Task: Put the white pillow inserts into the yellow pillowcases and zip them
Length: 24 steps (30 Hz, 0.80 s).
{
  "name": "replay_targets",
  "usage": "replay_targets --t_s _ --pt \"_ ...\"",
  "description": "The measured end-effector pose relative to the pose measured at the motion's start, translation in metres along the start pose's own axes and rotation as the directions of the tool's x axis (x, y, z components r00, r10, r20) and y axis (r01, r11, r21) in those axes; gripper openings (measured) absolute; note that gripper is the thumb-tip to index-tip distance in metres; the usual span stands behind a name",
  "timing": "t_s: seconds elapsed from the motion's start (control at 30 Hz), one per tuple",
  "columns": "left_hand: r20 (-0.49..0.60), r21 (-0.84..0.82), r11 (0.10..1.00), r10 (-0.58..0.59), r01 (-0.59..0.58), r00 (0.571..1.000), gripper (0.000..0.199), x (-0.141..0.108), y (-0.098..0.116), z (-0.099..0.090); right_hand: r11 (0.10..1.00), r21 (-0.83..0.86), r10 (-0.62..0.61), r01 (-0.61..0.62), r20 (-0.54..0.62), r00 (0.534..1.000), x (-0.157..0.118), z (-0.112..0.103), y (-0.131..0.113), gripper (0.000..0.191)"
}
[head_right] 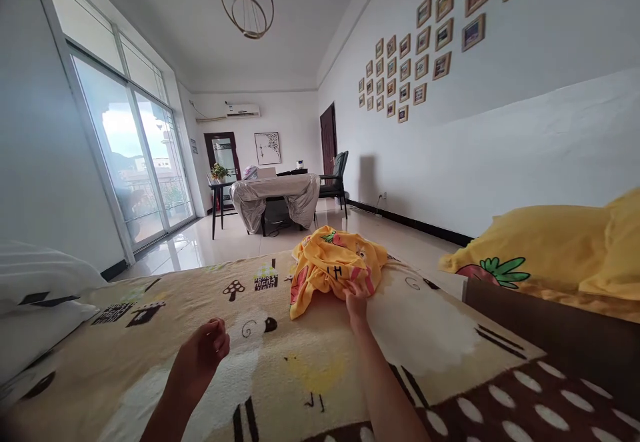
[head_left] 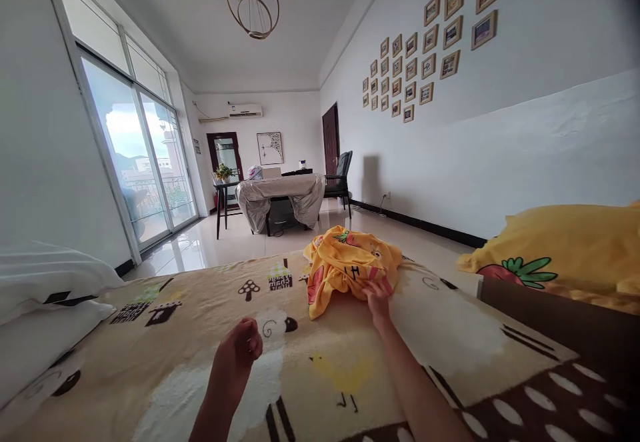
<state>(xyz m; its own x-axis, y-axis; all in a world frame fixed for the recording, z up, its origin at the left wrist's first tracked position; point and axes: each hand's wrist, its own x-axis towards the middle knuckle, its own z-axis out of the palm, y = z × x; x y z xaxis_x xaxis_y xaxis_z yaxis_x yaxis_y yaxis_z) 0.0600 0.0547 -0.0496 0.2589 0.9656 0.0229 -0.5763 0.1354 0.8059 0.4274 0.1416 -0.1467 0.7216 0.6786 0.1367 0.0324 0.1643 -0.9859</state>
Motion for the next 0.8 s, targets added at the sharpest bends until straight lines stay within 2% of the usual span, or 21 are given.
replay_targets --t_s 0.1,0.2,0.3,0.4,0.47,0.53,0.6,0.63,0.67,0.7,0.73,0.77,0.8 --pt "0.005 0.024 1.000 -0.004 0.004 1.000 0.020 0.003 -0.004 -0.001 0.997 0.040 0.070 -0.071 0.035 0.997 0.003 0.003 0.006 0.027" --pt "0.000 0.037 0.999 -0.007 0.007 1.000 0.021 0.004 -0.005 0.000 0.991 0.102 0.078 -0.085 0.074 0.994 -0.002 0.007 0.003 0.025" --pt "-0.024 0.030 1.000 0.000 0.001 1.000 0.023 0.003 -0.004 0.001 0.981 0.190 0.022 -0.039 0.090 0.996 -0.005 0.006 -0.016 0.027" --pt "-0.051 0.026 0.999 0.020 -0.018 0.999 0.024 0.003 -0.005 0.000 0.958 0.282 -0.088 0.048 0.131 0.988 -0.014 0.011 -0.048 0.035" --pt "-0.036 0.045 0.999 0.020 -0.019 0.999 0.024 0.004 -0.006 -0.001 0.936 0.336 -0.174 0.102 0.194 0.965 -0.032 0.023 -0.070 0.040" --pt "0.015 0.124 0.992 -0.009 0.007 1.000 0.025 0.005 -0.009 0.000 0.916 0.378 -0.253 0.136 0.279 0.926 -0.063 0.040 -0.091 0.043" --pt "0.051 0.229 0.970 -0.094 0.080 0.994 0.033 0.005 -0.010 0.004 0.902 0.407 -0.320 0.144 0.407 0.855 -0.105 0.056 -0.108 0.040" --pt "0.063 0.254 0.959 -0.146 0.126 0.987 0.043 0.003 -0.010 0.007 0.884 0.450 -0.395 0.126 0.575 0.717 -0.127 0.063 -0.115 0.038" --pt "0.077 0.240 0.958 -0.181 0.158 0.981 0.052 0.001 -0.009 0.010 0.873 0.477 -0.454 0.100 0.721 0.523 -0.149 0.068 -0.123 0.035" --pt "0.095 0.191 0.967 -0.192 0.172 0.977 0.059 -0.003 -0.007 0.013 0.878 0.470 -0.473 0.089 0.825 0.308 -0.170 0.071 -0.130 0.032" --pt "0.110 0.126 0.979 -0.173 0.159 0.979 0.060 -0.006 -0.004 0.016 0.879 0.461 -0.474 0.124 0.873 0.113 -0.188 0.072 -0.136 0.032" --pt "0.096 0.080 0.991 -0.117 0.109 0.989 0.056 -0.010 -0.001 0.017 0.859 0.481 -0.483 0.175 0.875 -0.036 -0.202 0.072 -0.143 0.032" --pt "0.054 0.071 0.997 -0.040 0.036 0.998 0.047 -0.014 0.003 0.017 0.837 0.505 -0.488 0.210 0.863 -0.131 -0.212 0.071 -0.148 0.033"
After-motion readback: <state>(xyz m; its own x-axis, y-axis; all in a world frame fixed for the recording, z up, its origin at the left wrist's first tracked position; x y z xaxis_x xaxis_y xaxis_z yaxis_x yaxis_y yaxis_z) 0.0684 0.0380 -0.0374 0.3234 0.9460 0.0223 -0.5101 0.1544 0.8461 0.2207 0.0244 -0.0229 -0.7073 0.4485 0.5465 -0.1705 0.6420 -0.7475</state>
